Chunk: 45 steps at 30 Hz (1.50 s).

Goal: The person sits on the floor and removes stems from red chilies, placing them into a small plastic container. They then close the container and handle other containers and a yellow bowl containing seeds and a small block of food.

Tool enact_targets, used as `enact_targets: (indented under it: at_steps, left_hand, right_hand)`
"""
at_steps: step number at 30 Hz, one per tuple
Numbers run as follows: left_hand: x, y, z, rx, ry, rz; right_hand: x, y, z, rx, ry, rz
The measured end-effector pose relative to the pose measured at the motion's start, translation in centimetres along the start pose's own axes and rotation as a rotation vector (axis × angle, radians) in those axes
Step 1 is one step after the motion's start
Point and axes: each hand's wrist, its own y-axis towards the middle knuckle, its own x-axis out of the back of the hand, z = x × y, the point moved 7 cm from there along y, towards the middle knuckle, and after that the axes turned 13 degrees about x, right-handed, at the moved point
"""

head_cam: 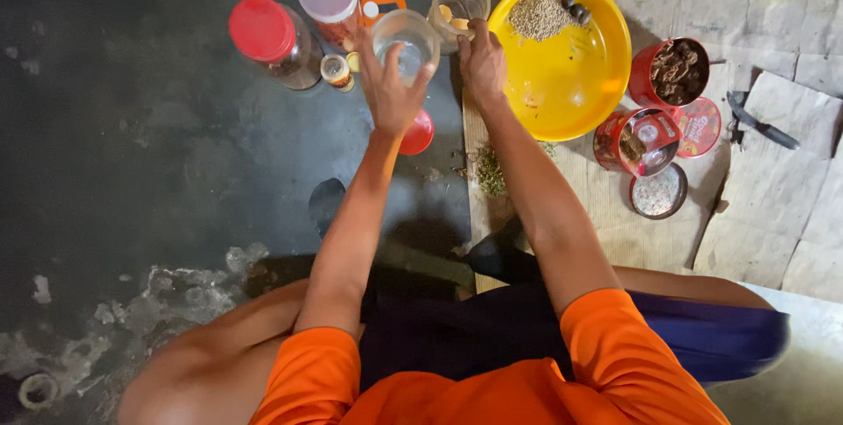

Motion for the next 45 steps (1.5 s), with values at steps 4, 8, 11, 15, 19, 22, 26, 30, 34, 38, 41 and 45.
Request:
enact_targets:
  at_steps: [4, 8, 11, 15, 19, 22, 26, 30, 34, 38, 41, 45]
  left_hand:
    - [-1.3, 0.3, -0.2, 0.081, 0.029, 0.115]
    - [-2.5, -0.3, 0.4, 0.16, -0.028, 0.173]
    - [-3.7, -0.7, 0.7, 0.202, 0.004, 0.206]
    - [-4.9, -0.6, 2.4, 0.259, -0.15, 0.164]
    - [-7.0, 0.6, 7.0, 0.251, -0.332, 0.156]
    - [-9.8, 0.4, 11.8, 0.292, -0.345, 0.247]
    - [-13.1, 0.3, 18.1, 0.33, -0.256, 0.279]
    - [-16.1, 0.1, 22.3, 0.418, -0.099, 0.417]
    - [-15.8, 1.3, 21.2, 0.256, -0.015, 0.216]
    - [-15.1, 1.7, 20.3, 0.421, -0.099, 0.331]
    - [-14.8, 2.0, 19.7, 0.584, -0.216, 0.379]
    - [-15.3, 1.7, 19.9, 0.644, -0.355, 0.34]
  right_hand:
    - [0.0, 1.7, -0.8, -0.01, -0.013, 0.011]
    - [1.0, 3.2, -0.9, 0.013, -0.019, 0.073]
    - [2.3, 4.7, 0.1, 0.022, -0.01, 0.126]
    - [3.3, 6.3, 2.2, -0.061, -0.217, 0.31]
    - [1.1, 7.8, 5.1, -0.036, -0.135, 0.304]
    - [-3.8, 8.9, 6.9, 0.196, 0.018, 0.368]
    - [-12.8, 9.7, 5.6, 0.283, -0.026, 0.757]
    - [-18.1, 10.4, 2.8, 0.188, -0.056, 0.866]
    - [-20.7, 10.4, 0.9, 0.102, -0.131, 0.934]
    - [-21.2, 10.2, 0.0, 0.064, -0.021, 0.909]
    - [-20.8, 10.5, -1.1, -0.011, 0.037, 0.796]
    - [-21.0, 10.2, -2.9, -0.054, 0.103, 0.771]
